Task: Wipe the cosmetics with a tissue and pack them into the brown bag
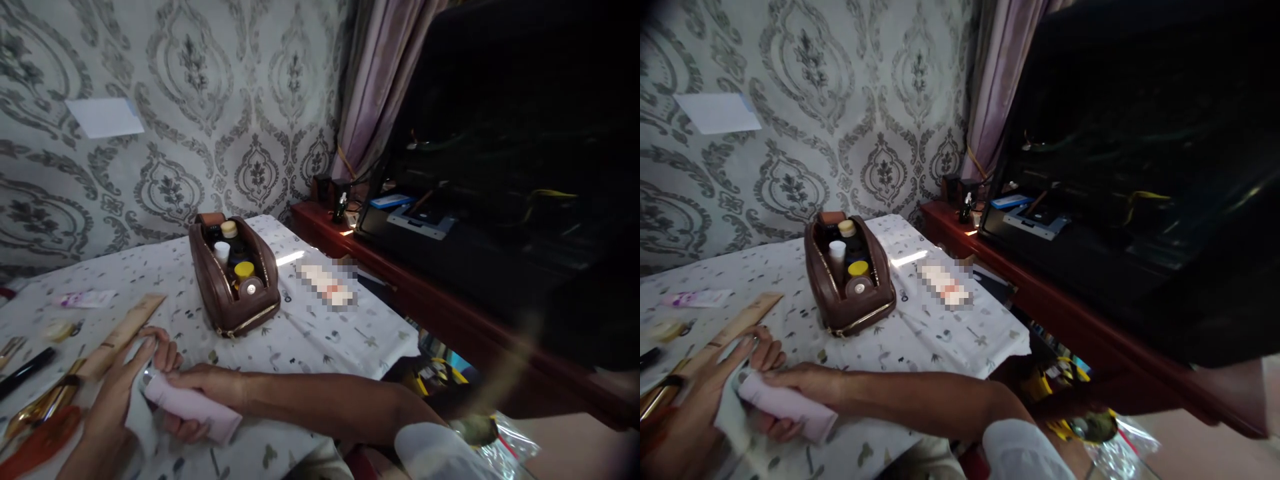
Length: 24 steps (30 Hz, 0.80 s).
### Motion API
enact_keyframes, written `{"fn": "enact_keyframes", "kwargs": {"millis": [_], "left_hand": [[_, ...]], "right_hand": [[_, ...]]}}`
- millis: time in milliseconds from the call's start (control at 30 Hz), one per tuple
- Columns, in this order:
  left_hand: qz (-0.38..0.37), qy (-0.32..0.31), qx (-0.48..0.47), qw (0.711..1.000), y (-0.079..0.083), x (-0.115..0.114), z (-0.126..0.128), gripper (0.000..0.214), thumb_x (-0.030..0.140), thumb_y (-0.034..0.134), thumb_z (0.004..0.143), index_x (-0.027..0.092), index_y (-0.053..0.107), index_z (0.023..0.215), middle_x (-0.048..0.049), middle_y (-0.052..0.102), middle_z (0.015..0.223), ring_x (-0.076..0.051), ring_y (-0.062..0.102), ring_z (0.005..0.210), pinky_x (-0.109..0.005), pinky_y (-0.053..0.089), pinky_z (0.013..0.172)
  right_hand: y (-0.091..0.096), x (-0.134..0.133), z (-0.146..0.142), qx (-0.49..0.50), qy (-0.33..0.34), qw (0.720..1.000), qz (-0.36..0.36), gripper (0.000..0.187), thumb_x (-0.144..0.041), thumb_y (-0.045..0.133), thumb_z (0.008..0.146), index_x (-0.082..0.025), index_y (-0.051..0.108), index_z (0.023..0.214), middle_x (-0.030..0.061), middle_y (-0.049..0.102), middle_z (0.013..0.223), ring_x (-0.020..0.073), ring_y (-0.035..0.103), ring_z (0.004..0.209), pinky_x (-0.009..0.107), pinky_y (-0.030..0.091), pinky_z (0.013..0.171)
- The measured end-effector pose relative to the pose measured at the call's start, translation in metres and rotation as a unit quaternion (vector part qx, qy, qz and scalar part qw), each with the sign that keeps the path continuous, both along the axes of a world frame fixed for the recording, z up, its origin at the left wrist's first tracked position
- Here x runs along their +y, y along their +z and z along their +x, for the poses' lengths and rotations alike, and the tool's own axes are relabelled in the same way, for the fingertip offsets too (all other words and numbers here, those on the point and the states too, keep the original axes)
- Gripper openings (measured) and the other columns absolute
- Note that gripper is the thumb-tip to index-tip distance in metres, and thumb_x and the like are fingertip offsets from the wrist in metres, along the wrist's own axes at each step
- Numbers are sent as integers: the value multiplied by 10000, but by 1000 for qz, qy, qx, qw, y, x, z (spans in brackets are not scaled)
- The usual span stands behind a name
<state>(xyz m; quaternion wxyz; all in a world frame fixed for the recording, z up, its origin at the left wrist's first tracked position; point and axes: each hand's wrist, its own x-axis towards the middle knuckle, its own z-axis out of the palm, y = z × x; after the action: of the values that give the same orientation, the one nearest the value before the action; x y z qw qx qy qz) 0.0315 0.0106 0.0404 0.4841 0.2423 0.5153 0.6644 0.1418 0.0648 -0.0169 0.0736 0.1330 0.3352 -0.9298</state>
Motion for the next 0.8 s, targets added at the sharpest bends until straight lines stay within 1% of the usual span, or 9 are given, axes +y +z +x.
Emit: {"fn": "enact_keyframes", "kwargs": {"millis": [100, 200, 267, 333, 400, 533, 633, 733, 800], "left_hand": [[18, -20, 17, 999, -10, 2, -9, 397, 423, 886, 576, 174, 619, 734, 64, 471, 465, -89, 446, 451, -186, 468, 462], [23, -4, 11, 1000, -19, 5, -22, 311, 378, 829, 675, 164, 630, 779, 79, 436, 428, -63, 410, 412, -158, 441, 451], [28, -26, 15, 999, -23, 6, -30, 217, 312, 770, 725, 155, 636, 791, 85, 419, 405, -54, 395, 390, -153, 430, 454], [18, -51, 35, 998, -24, 5, -33, 212, 316, 749, 717, 154, 640, 800, 68, 467, 424, -77, 444, 401, -175, 439, 450], [-12, -53, 80, 995, -24, 2, -31, 322, 390, 778, 668, 161, 655, 857, 34, 585, 529, -121, 523, 449, -202, 449, 432], [-24, -16, 234, 972, -27, -2, -21, 470, 508, 797, 611, 174, 684, 923, -6, 693, 762, -167, 610, 588, -218, 499, 504], [-22, 10, 322, 946, -33, 2, -22, 430, 586, 738, 668, 182, 682, 806, -5, 656, 723, -149, 585, 614, -185, 465, 506], [-48, 60, 297, 952, -36, 8, -28, 435, 605, 743, 658, 189, 655, 752, 11, 618, 667, -122, 509, 521, -197, 405, 444], [-42, 116, 264, 957, -36, 10, -35, 425, 592, 754, 644, 189, 651, 733, 21, 599, 629, -118, 494, 505, -203, 390, 445]], "right_hand": [[-4, -4, 0, -8, 0, 1000, -14, 454, -397, 290, 1033, -141, 548, 760, 16, 543, 543, 101, 408, 392, 212, 261, 394], [-13, -7, -1, 6, -21, 1000, -14, 277, -296, 466, 959, -114, 578, 784, 46, 599, 614, 109, 460, 442, 224, 277, 434], [-18, -8, 0, 22, -14, 999, -24, 126, -231, 582, 864, -111, 590, 826, 48, 624, 646, 119, 489, 475, 226, 285, 460], [-19, -8, 3, 37, -7, 999, -38, 98, -200, 606, 814, -111, 599, 856, 46, 634, 655, 120, 492, 486, 224, 276, 466], [-15, -7, 7, 46, -28, 997, -59, 95, -193, 571, 818, -103, 603, 819, 35, 605, 623, 104, 461, 476, 216, 239, 455], [-10, -3, 10, 37, -68, 991, -110, 128, -173, 528, 829, -97, 584, 742, 30, 572, 630, 77, 431, 482, 208, 197, 444], [-15, 0, 7, 16, -56, 994, -97, 223, -272, 542, 857, -79, 604, 764, 59, 611, 676, 100, 514, 513, 218, 307, 466], [-22, 0, 7, 24, -51, 996, -71, 393, -451, 577, 855, -61, 627, 877, 96, 667, 753, 154, 623, 604, 265, 461, 564], [-22, -2, 9, 47, -51, 995, -75, 499, -530, 670, 784, -83, 604, 996, 94, 695, 815, 172, 661, 658, 273, 498, 585]]}}
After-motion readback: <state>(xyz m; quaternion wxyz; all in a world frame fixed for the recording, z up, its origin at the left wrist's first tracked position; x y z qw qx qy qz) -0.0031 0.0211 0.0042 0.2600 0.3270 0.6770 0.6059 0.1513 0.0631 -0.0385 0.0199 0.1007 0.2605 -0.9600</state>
